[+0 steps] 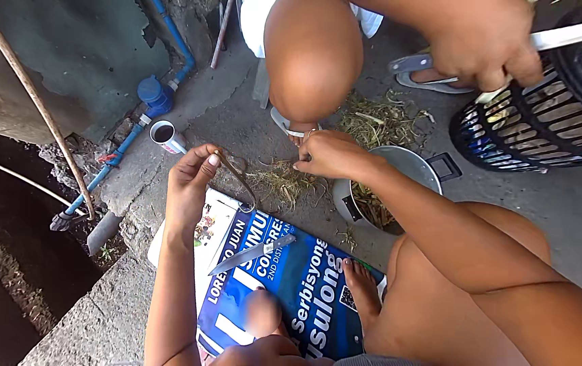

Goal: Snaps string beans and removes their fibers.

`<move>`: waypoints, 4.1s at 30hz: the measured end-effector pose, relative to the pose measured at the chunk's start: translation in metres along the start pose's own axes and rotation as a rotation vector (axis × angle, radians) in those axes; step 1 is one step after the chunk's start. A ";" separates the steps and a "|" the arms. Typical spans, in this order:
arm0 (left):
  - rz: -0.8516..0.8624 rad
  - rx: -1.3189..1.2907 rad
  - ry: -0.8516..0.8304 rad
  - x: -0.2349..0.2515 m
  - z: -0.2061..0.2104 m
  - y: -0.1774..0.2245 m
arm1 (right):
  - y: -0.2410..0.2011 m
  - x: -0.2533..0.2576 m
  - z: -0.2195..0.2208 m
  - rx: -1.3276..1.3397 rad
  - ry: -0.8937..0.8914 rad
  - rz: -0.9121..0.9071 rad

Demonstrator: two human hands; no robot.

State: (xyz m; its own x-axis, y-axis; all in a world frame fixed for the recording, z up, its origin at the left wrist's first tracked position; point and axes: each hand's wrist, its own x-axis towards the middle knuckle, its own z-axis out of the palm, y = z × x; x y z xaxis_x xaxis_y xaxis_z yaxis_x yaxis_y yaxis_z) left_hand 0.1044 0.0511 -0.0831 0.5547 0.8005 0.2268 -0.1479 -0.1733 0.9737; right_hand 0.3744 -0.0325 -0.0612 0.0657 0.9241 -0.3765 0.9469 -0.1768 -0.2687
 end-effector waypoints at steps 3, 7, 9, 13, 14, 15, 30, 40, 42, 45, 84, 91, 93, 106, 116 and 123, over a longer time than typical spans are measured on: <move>0.010 0.001 0.012 0.001 -0.001 -0.001 | 0.007 0.001 -0.004 0.029 -0.049 0.001; -0.008 0.000 0.004 0.001 0.001 -0.001 | 0.006 -0.001 -0.007 0.016 -0.096 0.031; -0.019 0.005 -0.007 0.000 0.004 -0.002 | 0.004 -0.005 -0.006 0.083 0.034 -0.033; -0.028 -0.014 -0.058 0.002 0.010 -0.004 | -0.011 -0.017 0.002 0.333 0.379 -0.371; -0.036 -0.020 -0.074 0.002 0.012 -0.004 | -0.018 -0.019 0.006 0.405 0.415 -0.424; -0.043 -0.030 -0.094 0.002 0.015 -0.003 | -0.026 -0.021 0.011 0.468 0.428 -0.451; 0.006 0.361 -0.010 -0.013 0.057 -0.003 | -0.042 -0.031 0.019 0.930 0.482 -0.251; 0.075 0.534 0.041 -0.012 0.056 -0.004 | -0.032 -0.026 0.004 0.794 0.587 -0.286; 0.104 0.566 0.021 -0.012 0.058 -0.004 | -0.032 -0.025 0.007 0.805 0.588 -0.303; 0.123 0.606 0.016 -0.012 0.058 -0.005 | -0.032 -0.024 0.006 0.844 0.598 -0.299; 0.173 0.794 -0.013 -0.013 0.062 0.000 | -0.042 -0.030 0.022 -0.223 0.738 -0.668; 0.184 0.682 0.036 -0.012 0.061 -0.001 | -0.038 -0.025 0.025 0.361 0.691 -0.502; 0.207 0.648 0.062 -0.013 0.061 -0.002 | -0.039 -0.024 0.025 0.529 0.662 -0.455; 0.330 0.432 0.177 -0.014 0.070 -0.006 | -0.058 -0.029 0.026 1.557 0.348 -0.179; 0.343 0.513 0.171 -0.013 0.068 -0.005 | -0.065 -0.027 0.027 2.027 0.156 -0.010; 0.302 0.558 0.118 -0.017 0.066 -0.010 | -0.054 -0.026 0.016 2.127 0.253 -0.042</move>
State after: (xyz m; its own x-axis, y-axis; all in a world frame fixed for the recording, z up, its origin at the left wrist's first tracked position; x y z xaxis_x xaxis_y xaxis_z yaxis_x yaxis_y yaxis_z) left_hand 0.1502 0.0013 -0.0948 0.4566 0.7220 0.5198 0.1820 -0.6477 0.7399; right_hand 0.3163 -0.0519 -0.0510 0.2608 0.9185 -0.2973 -0.7403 -0.0074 -0.6722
